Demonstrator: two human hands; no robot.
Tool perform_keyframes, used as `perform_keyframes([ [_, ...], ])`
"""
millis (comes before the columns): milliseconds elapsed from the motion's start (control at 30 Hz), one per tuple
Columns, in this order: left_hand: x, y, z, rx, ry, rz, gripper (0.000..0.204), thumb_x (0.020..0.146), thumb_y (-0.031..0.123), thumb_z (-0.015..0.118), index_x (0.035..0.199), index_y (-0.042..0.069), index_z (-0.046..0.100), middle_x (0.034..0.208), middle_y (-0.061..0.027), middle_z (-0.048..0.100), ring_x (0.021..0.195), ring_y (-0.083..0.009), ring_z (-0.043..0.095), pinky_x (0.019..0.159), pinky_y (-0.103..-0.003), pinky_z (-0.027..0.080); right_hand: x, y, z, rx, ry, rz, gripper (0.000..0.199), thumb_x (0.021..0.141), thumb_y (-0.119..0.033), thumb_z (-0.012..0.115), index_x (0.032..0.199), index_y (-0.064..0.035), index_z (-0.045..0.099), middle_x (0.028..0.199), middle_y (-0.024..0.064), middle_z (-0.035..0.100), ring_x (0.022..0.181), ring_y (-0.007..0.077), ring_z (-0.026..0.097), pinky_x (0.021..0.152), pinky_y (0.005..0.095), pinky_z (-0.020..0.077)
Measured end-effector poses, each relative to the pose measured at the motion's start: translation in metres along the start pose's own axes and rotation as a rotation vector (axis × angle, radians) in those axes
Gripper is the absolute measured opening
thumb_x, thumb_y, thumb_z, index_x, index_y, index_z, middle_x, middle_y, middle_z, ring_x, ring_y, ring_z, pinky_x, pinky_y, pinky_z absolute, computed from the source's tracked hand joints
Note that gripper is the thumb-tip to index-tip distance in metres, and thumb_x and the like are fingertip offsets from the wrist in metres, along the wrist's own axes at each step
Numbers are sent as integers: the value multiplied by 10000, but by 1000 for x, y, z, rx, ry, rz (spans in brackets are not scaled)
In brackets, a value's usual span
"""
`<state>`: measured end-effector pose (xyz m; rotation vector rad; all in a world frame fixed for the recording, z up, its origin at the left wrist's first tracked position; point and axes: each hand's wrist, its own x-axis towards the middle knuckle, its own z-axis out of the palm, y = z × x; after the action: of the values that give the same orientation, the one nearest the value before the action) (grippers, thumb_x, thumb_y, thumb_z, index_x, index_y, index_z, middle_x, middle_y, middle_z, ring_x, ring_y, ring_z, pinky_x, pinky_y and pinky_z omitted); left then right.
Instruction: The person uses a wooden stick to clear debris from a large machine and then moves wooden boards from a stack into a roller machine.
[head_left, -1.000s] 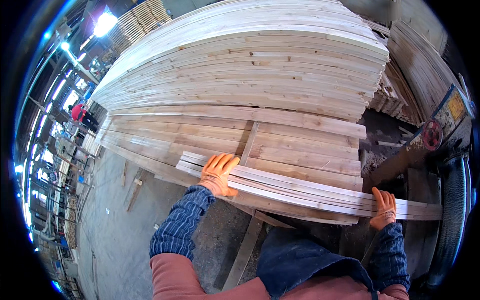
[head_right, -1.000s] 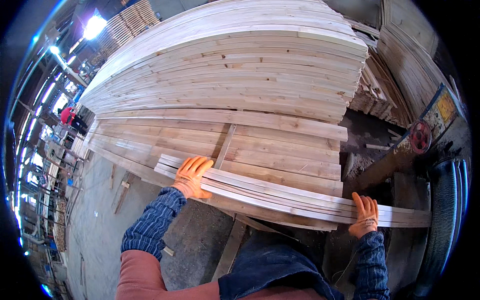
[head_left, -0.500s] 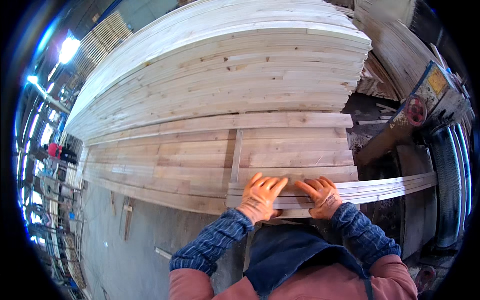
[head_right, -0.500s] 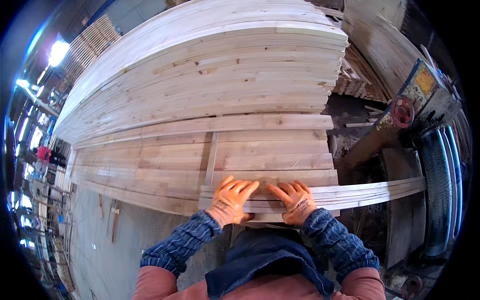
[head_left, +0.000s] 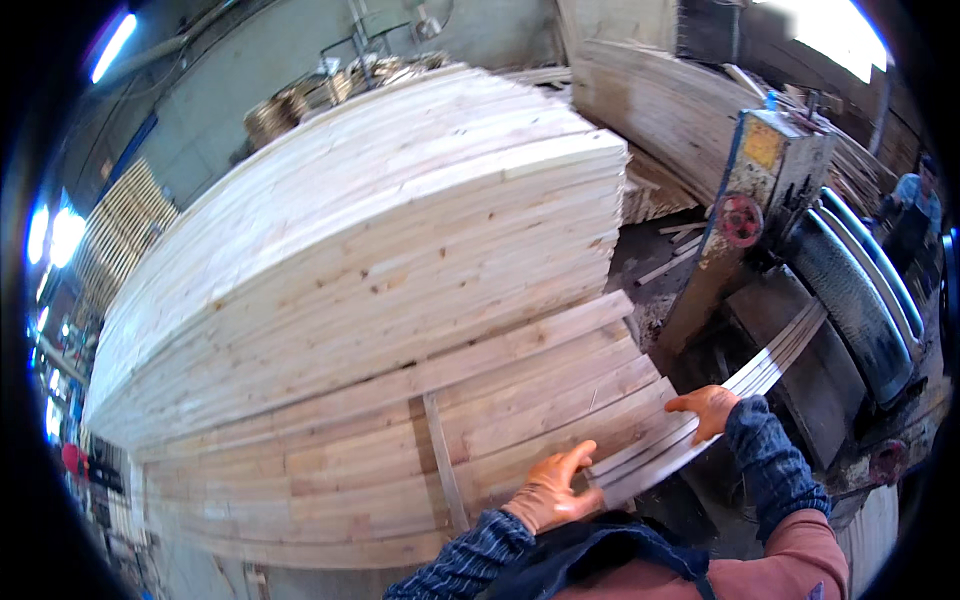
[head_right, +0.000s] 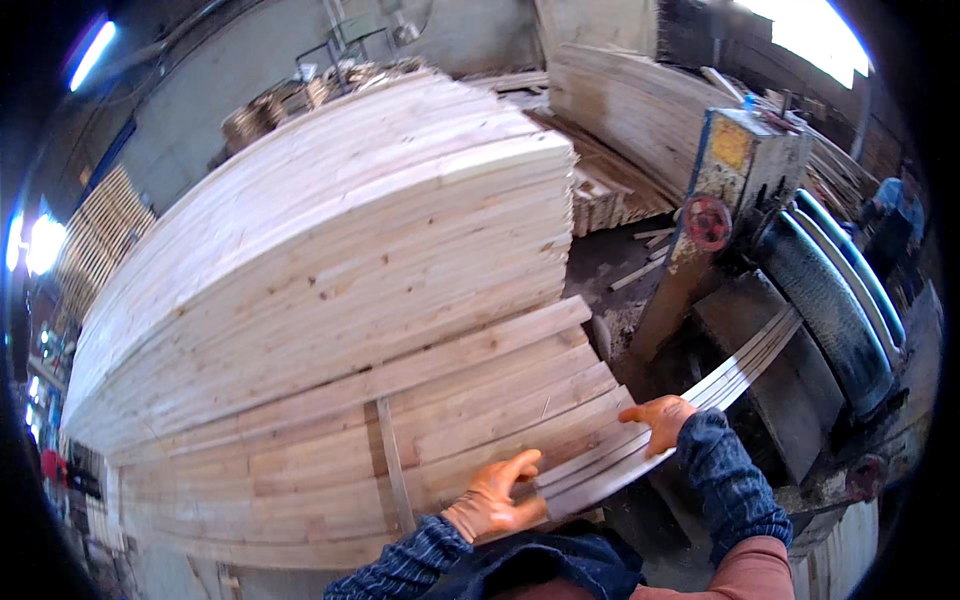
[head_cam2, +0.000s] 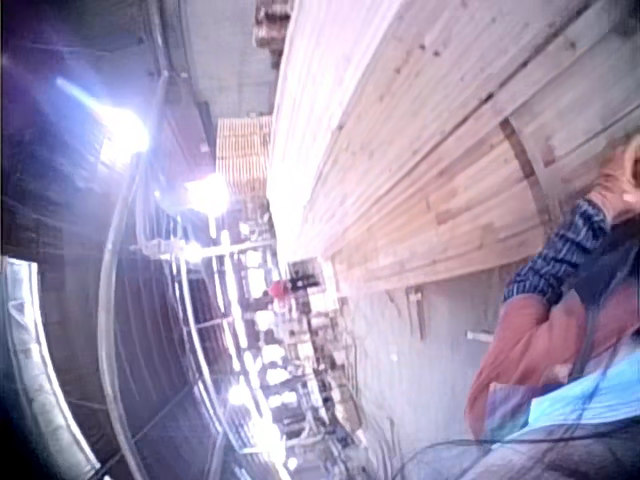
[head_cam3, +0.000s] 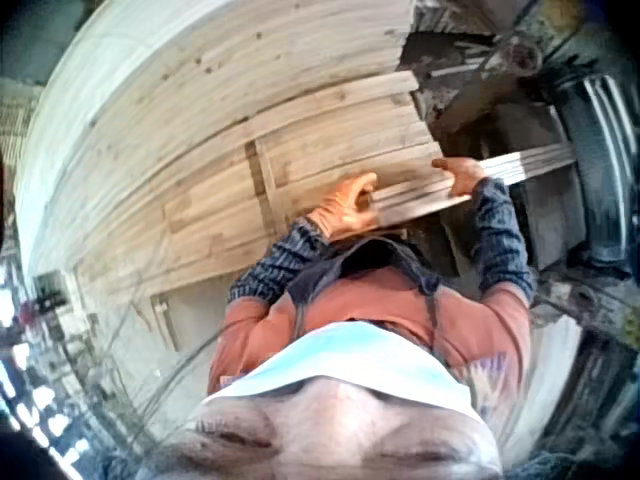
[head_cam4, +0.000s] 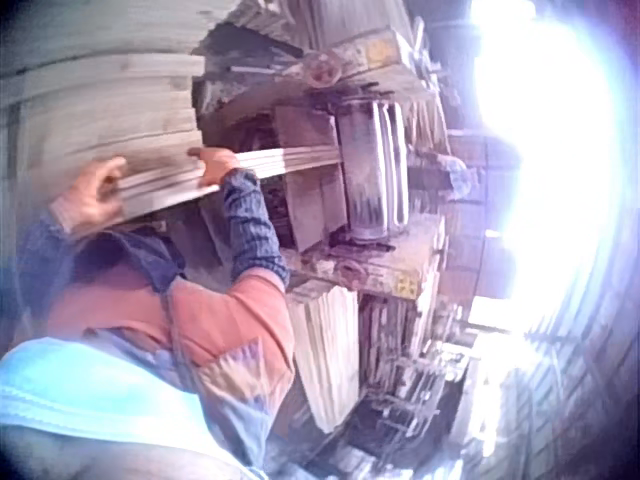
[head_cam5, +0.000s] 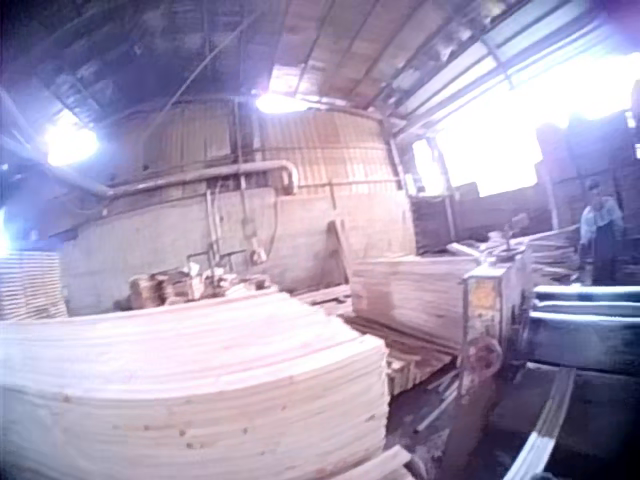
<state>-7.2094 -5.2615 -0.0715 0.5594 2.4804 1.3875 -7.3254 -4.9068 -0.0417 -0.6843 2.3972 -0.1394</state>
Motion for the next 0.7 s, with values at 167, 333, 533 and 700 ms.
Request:
perform_keyframes([
  [167, 5, -66, -116, -806, 446, 257, 589, 951, 341, 672, 1436, 63, 484, 1281, -155, 650, 1148, -283, 634, 957, -418, 513, 38, -6, -84, 1026, 835, -256, 576, 909, -114, 744, 1426, -11, 512, 1386, 100, 598, 1258, 195, 572, 1086, 362, 448],
  [333, -55, -57, -308, -804, 1101, -44, 820, 932, 561, 644, 1531, 90, 341, 1566, -152, 391, 1431, -348, 388, 1171, -489, 293, 107, -23, -230, 1258, 1023, -343, 629, 956, -468, 665, 1433, -79, 535, 1314, 25, 598, 1180, 151, 553, 943, 307, 443],
  [533, -59, -30, -414, -1082, 1350, -132, 1257, 771, 628, 791, 1615, 104, 22, 1598, -172, 247, 1477, -347, 277, 1219, -496, 215, 176, -35, -327, 1334, 1028, -338, 689, 895, -475, 732, 1390, -22, 572, 1384, 109, 579, 1290, 243, 492, 1051, 417, 411],
  [700, -43, -38, -428, -1314, 1496, -210, 1312, 712, 615, 842, 1613, 98, 41, 1442, -147, 433, 1367, -309, 395, 1178, -485, 296, 198, -8, -326, 1461, 982, -329, 508, 888, -358, 761, 1214, 13, 647, 1201, 90, 664, 1172, 214, 578, 1084, 360, 379],
])
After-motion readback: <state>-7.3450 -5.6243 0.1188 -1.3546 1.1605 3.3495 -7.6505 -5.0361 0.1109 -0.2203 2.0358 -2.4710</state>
